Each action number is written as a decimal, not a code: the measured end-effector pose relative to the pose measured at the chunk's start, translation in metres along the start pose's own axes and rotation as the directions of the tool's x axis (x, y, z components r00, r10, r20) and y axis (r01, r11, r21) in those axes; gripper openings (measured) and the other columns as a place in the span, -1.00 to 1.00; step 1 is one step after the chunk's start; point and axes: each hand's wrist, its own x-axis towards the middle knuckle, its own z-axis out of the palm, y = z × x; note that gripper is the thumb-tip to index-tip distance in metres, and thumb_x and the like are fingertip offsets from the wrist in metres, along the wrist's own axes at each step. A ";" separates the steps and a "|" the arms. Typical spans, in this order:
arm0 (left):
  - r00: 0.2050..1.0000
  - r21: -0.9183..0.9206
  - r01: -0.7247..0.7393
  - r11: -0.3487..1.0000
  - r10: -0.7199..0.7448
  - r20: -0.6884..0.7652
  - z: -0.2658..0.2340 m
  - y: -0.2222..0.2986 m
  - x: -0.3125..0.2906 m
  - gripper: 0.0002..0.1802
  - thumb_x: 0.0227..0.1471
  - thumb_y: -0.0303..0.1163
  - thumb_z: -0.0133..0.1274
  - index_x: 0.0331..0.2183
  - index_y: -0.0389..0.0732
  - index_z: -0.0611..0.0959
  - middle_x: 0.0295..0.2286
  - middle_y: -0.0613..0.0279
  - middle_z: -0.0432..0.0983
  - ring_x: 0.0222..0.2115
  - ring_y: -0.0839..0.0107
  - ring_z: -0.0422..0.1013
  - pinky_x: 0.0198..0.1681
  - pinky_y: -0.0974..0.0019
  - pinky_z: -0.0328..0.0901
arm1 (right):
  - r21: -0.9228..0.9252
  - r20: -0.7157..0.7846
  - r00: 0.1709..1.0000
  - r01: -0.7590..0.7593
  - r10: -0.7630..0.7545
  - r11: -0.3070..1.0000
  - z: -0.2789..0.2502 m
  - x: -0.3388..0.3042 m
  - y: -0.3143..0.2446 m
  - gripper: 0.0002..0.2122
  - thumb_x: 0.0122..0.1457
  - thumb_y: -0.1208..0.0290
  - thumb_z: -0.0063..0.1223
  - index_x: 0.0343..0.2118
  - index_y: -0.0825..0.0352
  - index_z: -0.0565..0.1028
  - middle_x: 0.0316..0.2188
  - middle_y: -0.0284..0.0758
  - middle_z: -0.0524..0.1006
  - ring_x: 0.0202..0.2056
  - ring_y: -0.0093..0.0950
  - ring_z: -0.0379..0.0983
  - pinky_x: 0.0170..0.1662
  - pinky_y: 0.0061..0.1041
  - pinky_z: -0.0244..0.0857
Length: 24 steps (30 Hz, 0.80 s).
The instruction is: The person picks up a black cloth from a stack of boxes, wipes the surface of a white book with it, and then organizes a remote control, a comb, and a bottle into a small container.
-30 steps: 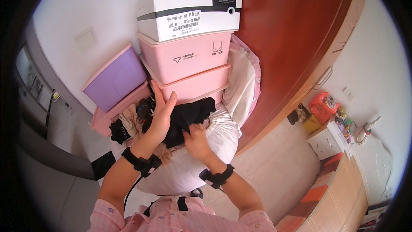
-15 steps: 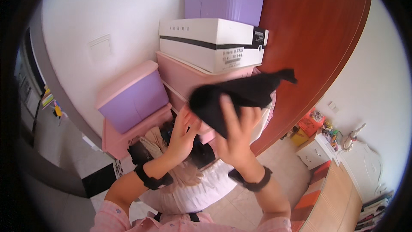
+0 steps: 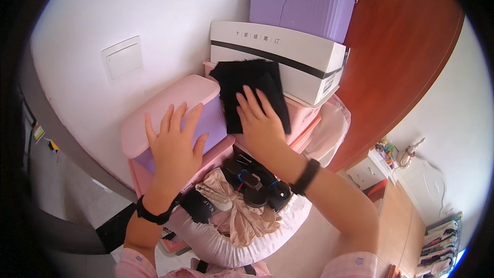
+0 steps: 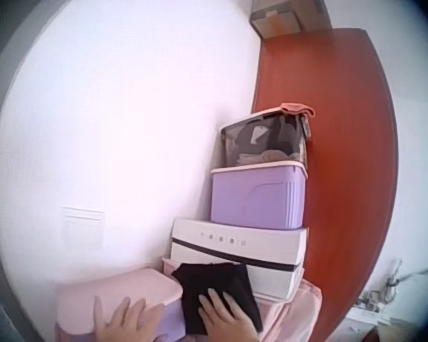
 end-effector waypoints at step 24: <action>0.994 -0.090 -0.069 0.994 0.077 0.081 -0.007 -0.002 -0.003 -0.49 -0.13 -0.13 0.11 -0.10 -0.09 0.54 0.06 0.07 0.21 0.14 0.05 0.05 0.12 -0.32 -0.32 | 0.111 0.183 0.971 0.134 -0.152 0.985 -0.012 -0.081 0.005 -0.54 -0.07 0.32 -0.03 -0.01 0.17 0.43 0.21 -0.49 0.12 0.27 -0.38 -0.13 0.26 -0.24 -0.22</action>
